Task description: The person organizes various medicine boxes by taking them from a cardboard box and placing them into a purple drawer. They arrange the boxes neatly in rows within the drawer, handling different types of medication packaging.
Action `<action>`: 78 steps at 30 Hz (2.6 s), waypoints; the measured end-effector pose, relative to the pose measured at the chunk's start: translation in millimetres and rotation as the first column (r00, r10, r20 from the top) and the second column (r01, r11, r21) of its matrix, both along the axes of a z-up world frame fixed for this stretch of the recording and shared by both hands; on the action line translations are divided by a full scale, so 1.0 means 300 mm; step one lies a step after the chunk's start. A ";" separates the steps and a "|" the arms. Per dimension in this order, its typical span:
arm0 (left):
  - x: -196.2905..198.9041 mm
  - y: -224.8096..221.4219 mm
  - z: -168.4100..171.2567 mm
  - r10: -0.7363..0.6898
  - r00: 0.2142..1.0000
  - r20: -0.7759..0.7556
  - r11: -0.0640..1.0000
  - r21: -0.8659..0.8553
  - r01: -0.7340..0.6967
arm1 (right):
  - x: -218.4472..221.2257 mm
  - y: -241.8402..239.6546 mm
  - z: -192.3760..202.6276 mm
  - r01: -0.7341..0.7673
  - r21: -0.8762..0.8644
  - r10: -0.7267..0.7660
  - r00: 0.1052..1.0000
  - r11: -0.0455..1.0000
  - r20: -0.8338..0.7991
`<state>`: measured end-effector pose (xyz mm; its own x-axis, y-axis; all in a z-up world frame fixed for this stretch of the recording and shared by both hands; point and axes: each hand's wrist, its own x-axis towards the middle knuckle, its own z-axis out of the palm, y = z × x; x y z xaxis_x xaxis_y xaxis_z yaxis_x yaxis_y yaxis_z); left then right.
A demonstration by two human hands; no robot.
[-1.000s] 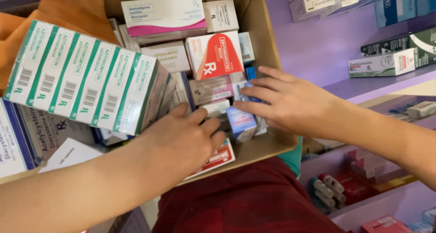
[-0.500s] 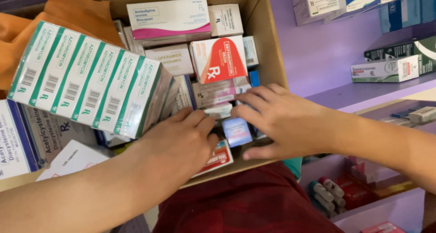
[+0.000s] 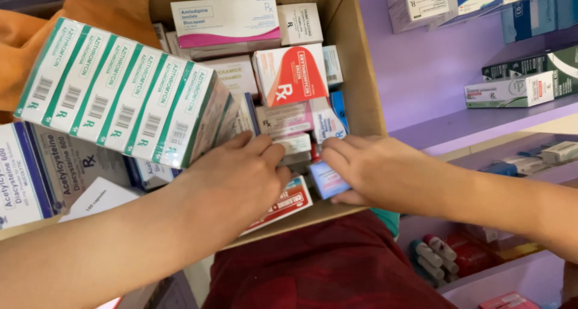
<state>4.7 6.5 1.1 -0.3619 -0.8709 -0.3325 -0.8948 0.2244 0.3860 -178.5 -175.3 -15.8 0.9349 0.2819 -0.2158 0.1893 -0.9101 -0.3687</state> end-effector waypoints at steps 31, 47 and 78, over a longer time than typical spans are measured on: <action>-0.047 -0.067 0.022 -0.005 0.996 0.085 1.000 0.021 0.003 | 0.092 -0.010 0.080 -0.009 -0.014 0.004 0.951 1.000 -0.310; -0.020 -0.028 0.065 -0.066 0.994 0.092 0.993 0.100 0.057 | 0.050 -0.045 0.011 -0.145 -0.009 0.144 0.986 0.989 -0.090; -0.044 -0.237 0.081 0.563 0.101 -0.820 0.754 0.460 -0.468 | -0.021 -0.267 0.220 0.355 0.616 -0.460 0.888 0.703 0.014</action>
<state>-8.5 -64.7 25.2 0.0794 -0.9729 -0.2171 0.1432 -0.2044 0.9684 -184.9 -255.3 50.1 0.9932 -0.1153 0.0169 -0.0468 -0.5269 -0.8486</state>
